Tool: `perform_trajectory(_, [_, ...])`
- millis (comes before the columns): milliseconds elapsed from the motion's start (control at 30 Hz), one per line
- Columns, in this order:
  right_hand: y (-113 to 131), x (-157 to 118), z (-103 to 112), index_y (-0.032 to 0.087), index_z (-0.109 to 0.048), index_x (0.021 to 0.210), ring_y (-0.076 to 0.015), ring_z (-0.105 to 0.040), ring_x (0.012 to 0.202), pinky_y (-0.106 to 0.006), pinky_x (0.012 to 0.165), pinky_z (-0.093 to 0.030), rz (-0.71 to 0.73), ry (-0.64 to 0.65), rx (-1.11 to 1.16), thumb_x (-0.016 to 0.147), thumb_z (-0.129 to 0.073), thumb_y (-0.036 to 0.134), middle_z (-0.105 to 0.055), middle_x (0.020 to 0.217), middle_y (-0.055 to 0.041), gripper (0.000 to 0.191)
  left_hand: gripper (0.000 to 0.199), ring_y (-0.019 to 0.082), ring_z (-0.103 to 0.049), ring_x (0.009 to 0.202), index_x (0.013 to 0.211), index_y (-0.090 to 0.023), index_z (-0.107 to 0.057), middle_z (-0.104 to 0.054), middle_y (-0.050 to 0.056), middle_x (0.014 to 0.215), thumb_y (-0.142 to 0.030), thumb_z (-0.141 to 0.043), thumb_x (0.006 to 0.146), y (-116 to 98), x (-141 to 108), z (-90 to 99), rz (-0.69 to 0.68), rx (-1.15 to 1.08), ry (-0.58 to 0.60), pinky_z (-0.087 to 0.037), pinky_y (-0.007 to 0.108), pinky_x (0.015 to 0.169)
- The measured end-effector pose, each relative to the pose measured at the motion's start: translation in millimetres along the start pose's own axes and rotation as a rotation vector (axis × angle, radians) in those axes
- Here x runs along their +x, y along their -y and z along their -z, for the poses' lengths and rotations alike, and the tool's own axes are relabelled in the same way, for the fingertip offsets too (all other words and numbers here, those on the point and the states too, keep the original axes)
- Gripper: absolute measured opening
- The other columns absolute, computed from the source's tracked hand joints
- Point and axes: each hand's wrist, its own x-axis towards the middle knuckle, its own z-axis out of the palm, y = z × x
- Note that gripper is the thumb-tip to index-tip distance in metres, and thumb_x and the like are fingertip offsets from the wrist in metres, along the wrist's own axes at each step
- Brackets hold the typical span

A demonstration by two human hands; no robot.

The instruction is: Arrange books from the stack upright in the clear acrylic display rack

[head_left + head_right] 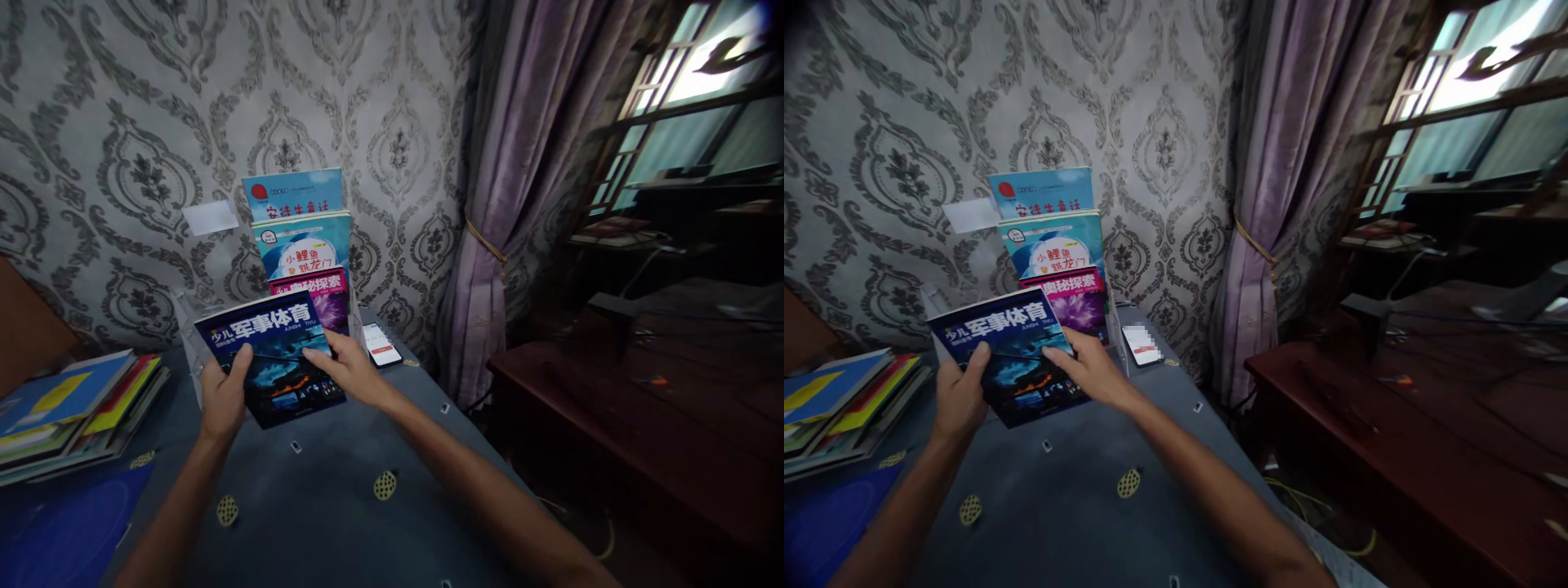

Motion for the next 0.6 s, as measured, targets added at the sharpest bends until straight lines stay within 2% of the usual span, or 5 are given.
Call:
perform_trajectory(100, [2,6,27,0.019,-0.07,0.097,-0.0193,-0.066,0.089,-0.033,0.081,-0.054,-0.042,0.195,0.016,0.089,-0.064,0.05,-0.072,0.095,-0.0025,0.033,0.061,0.031,-0.069,0.106,0.115,-0.014,-0.069,-0.075,0.012,0.109,-0.064,-0.065,0.081,-13,4,2.8,0.053,-0.096,0.117,-0.057,0.043,0.096])
perform_trajectory(233, [2,6,56,0.018,-0.071,0.087,-0.0167,-0.065,0.077,-0.028,0.071,-0.053,-0.054,0.406,-0.134,0.089,-0.064,0.045,-0.07,0.083,0.0008,0.028,0.057,0.032,-0.069,0.106,0.106,-0.016,-0.073,-0.076,0.011,0.107,-0.065,-0.066,0.078,-27,8,7.9,0.062,-0.095,0.397,-0.053,0.045,0.101])
perform_trajectory(367, [-3,1,68,0.019,-0.071,0.078,-0.0122,-0.058,0.06,-0.022,0.054,-0.05,-0.087,0.546,-0.224,0.09,-0.061,0.037,-0.066,0.07,0.0028,0.025,0.046,0.029,-0.072,0.084,0.081,-0.021,-0.074,-0.075,0.008,0.084,-0.066,-0.07,0.071,-19,13,18.9,0.144,0.028,0.571,-0.062,0.039,0.078])
perform_trajectory(500, [-12,-3,67,0.021,-0.073,0.074,-0.0086,-0.055,0.048,-0.016,0.038,-0.043,-0.009,0.503,-0.211,0.084,-0.067,0.031,-0.065,0.062,0.0047,0.016,0.04,0.025,-0.072,0.064,0.074,-0.025,-0.075,-0.076,0.006,0.071,-0.064,-0.072,0.069,-2,14,29.4,0.248,0.092,0.827,-0.061,0.033,0.059])
perform_trajectory(600, [-14,-5,67,0.022,-0.073,0.07,-0.0076,-0.054,0.044,-0.014,0.034,-0.04,0.091,0.381,-0.243,0.077,-0.073,0.028,-0.063,0.056,0.0065,0.009,0.036,0.026,-0.073,0.064,0.075,-0.025,-0.076,-0.076,0.006,0.069,-0.061,-0.072,0.072,0,13,30.7,0.255,0.056,0.873,-0.061,0.033,0.059])
